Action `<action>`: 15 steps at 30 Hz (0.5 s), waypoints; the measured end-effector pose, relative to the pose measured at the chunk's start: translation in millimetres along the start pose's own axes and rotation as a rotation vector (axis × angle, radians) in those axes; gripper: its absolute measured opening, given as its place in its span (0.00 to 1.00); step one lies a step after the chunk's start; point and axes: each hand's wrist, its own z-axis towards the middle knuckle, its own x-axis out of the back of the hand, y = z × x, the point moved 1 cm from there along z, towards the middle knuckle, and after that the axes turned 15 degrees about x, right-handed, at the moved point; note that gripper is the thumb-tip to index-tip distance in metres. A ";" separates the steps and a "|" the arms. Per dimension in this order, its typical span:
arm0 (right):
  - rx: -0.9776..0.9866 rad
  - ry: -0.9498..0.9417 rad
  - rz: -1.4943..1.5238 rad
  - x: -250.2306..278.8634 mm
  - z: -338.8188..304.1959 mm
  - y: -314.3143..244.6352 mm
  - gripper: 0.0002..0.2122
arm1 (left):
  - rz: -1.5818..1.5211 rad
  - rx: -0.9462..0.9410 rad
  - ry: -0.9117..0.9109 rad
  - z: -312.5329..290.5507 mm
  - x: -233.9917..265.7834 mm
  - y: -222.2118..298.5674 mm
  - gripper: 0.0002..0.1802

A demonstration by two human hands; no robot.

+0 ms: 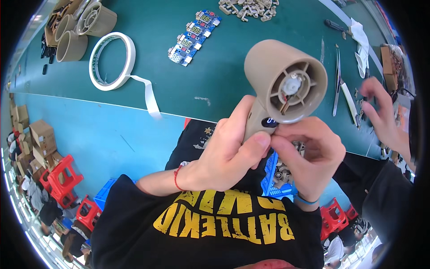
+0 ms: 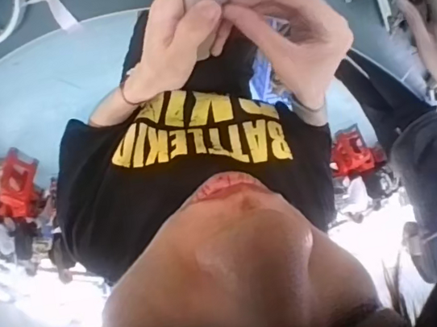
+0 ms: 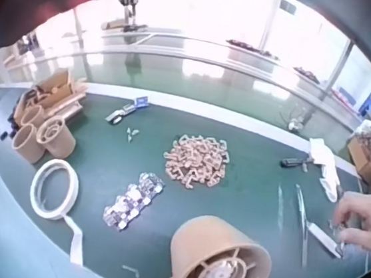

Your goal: Assembling a portable handheld electric fan by installing the motor, battery, and casing components.

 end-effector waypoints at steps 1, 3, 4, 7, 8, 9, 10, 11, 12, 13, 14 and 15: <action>-0.091 0.062 0.182 -2.4 -4.3 2.3 0.10 | 0.011 -0.033 0.015 -0.6 -0.9 -0.4 0.18; -0.147 0.130 0.310 -6.0 -11.1 4.9 0.11 | 0.020 -0.045 0.011 0.5 -2.9 -1.4 0.19; -0.202 0.193 0.438 -7.5 -14.0 6.6 0.12 | 0.025 -0.059 0.010 1.0 -3.6 -1.3 0.19; -0.228 0.240 0.506 -9.0 -21.4 10.7 0.13 | -0.095 0.027 -0.058 -0.9 -6.4 3.1 0.19; -0.228 0.244 0.537 -8.8 -23.1 11.1 0.13 | -0.170 0.048 -0.080 -1.3 -7.8 4.4 0.18; -0.224 0.245 0.539 -9.0 -24.2 11.4 0.13 | -0.167 0.046 -0.080 -1.6 -8.3 5.5 0.18; -0.212 0.245 0.533 -9.1 -25.0 11.4 0.13 | -0.161 0.084 -0.073 -1.9 -8.6 6.2 0.18; -0.198 0.245 0.525 -9.2 -25.6 11.2 0.13 | -0.155 0.121 -0.068 -2.0 -8.9 6.8 0.18; -0.194 0.245 0.525 -9.9 -26.9 11.6 0.13 | -0.152 0.117 -0.068 -2.0 -9.0 6.8 0.18; -0.174 0.250 0.508 -11.0 -28.3 12.0 0.13 | -0.118 0.111 -0.055 -1.9 -8.9 6.0 0.18; -0.156 0.254 0.491 -11.8 -29.7 12.1 0.13 | -0.084 0.105 -0.040 -2.0 -9.1 4.9 0.17; -0.154 0.251 0.492 -12.7 -30.6 11.2 0.13 | -0.084 0.102 -0.037 -1.8 -9.7 5.7 0.17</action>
